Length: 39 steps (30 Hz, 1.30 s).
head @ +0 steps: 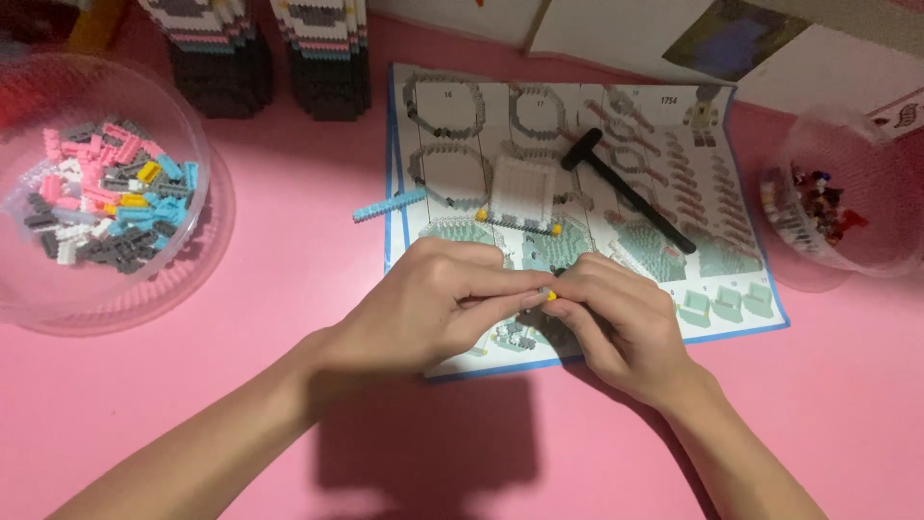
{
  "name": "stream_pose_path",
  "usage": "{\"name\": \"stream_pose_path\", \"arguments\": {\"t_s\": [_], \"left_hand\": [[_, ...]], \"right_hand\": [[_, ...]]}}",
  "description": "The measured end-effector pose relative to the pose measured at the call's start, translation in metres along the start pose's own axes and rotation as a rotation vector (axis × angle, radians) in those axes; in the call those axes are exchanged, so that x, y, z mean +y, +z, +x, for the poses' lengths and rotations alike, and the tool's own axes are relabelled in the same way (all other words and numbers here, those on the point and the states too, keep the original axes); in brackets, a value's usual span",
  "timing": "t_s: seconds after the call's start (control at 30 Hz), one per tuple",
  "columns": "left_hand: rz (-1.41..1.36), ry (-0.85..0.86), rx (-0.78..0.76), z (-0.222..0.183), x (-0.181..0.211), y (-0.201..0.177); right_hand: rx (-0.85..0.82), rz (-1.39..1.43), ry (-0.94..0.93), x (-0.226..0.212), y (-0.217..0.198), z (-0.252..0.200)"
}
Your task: Assembling a model using small nanoblocks by following printed instructions on a tabletop.
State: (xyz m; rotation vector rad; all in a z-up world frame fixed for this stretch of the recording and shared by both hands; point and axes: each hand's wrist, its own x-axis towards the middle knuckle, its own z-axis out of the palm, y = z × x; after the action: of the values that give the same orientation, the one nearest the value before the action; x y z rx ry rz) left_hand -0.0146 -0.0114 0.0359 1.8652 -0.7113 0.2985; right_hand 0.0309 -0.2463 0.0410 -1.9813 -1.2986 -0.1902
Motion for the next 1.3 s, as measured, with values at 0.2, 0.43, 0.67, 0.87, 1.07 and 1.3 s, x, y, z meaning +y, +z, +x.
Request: {"name": "stream_pose_path", "arguments": {"t_s": [0.2,0.43,0.67,0.87,1.07,1.3], "left_hand": [[-0.008,0.037,0.02,0.001,0.002,0.003],[-0.049,-0.148,0.081,0.001,0.011,0.01],[-0.159,-0.408,0.232,0.008,0.025,0.019],[-0.184,-0.459,0.298,0.014,0.025,0.023],[-0.304,-0.594,0.298,0.021,0.02,0.019],[-0.341,-0.661,0.264,0.023,0.019,0.016]], "right_hand": [[-0.002,0.061,0.047,0.0,0.001,-0.001],[-0.011,0.123,0.227,-0.011,0.004,0.003],[-0.017,0.147,0.418,-0.01,0.005,0.002],[-0.008,0.117,0.384,-0.005,0.001,0.007],[0.012,0.064,0.324,-0.002,0.001,0.012],[0.047,-0.399,-0.087,0.004,-0.008,0.014]]}}
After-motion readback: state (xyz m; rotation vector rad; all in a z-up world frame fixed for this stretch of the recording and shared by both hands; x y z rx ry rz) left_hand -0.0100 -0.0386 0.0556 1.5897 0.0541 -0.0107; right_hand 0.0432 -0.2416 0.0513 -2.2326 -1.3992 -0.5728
